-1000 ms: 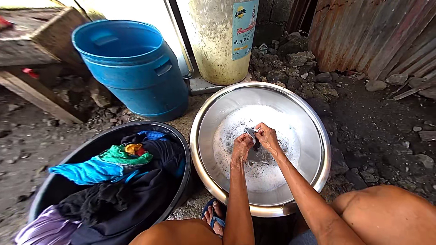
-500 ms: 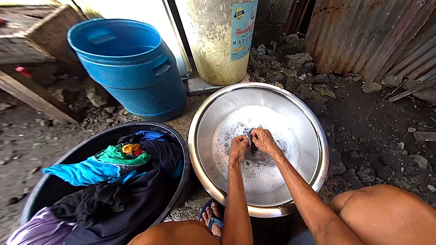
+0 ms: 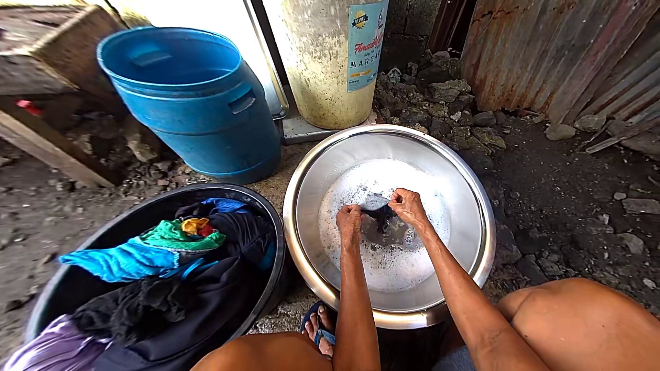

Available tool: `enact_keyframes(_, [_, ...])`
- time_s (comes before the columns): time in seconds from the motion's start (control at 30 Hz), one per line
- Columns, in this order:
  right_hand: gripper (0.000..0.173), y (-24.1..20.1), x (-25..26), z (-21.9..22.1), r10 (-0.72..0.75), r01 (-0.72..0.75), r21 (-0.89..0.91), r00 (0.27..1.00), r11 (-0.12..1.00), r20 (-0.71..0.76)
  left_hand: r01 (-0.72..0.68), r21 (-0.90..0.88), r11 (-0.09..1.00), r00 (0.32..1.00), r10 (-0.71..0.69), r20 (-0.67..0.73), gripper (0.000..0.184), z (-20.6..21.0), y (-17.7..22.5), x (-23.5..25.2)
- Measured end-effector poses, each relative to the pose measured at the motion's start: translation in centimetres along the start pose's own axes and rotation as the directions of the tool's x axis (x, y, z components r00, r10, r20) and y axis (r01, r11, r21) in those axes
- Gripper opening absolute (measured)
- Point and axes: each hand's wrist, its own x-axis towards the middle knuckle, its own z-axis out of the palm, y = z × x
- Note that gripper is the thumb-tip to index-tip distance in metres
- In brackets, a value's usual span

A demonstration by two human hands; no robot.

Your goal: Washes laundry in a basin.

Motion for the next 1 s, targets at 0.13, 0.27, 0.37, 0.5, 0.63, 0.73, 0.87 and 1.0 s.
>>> enact_keyframes(0.13, [0.006, 2.2, 0.6, 1.1, 0.047, 0.036, 0.531, 0.989, 0.847, -0.142, -0.127, 0.113, 0.985, 0.991, 0.123, 0.046, 0.013, -0.7, 0.9, 0.0])
enact_keyframes(0.27, [0.017, 1.3, 0.3, 2.4, 0.163, -0.002, 0.900, 0.984, 0.437, -0.077, -0.123, -0.089, 0.988, 0.956, 0.142, 0.258, 0.008, -0.5, 1.5, -0.7])
enact_keyframes(0.37, [0.016, 1.1, 0.4, 3.4, 0.104, 0.054, 0.864, 0.987, 0.501, -0.123, 0.002, -0.092, 0.996, 0.924, 0.034, 0.381, 0.035, -0.1, 1.4, -1.4])
enact_keyframes(0.5, [0.008, 0.9, 0.5, 4.2, 0.038, 0.083, 0.686, 0.986, 0.722, -0.159, 0.070, 0.028, 0.997, 0.895, -0.075, 0.441, 0.069, 0.6, 1.1, -1.9])
enact_keyframes(0.63, [0.013, 0.6, 0.4, 4.3, 0.015, 0.069, 0.499, 0.987, 0.864, -0.163, -0.055, -0.100, 0.993, 0.914, 0.091, 0.395, 0.026, 0.7, 1.0, -1.8])
enact_keyframes(0.73, [0.015, 0.7, 0.2, 4.5, -0.026, 0.068, 0.481, 0.995, 0.874, -0.094, -0.173, -0.089, 0.981, 0.937, 0.192, 0.293, 0.022, 0.4, 0.8, -0.9])
enact_keyframes(0.87, [0.021, 2.1, -0.1, 5.9, -0.139, 0.062, 0.567, 0.986, 0.821, 0.092, -0.314, 0.140, 0.939, 0.931, 0.275, 0.241, 0.031, -0.5, 2.0, -0.6])
enact_keyframes(1.0, [0.021, 2.7, -0.2, 6.6, -0.124, 0.016, 0.728, 0.988, 0.686, 0.094, -0.298, 0.223, 0.928, 0.950, 0.266, 0.164, 0.038, -1.5, 2.2, -0.2])
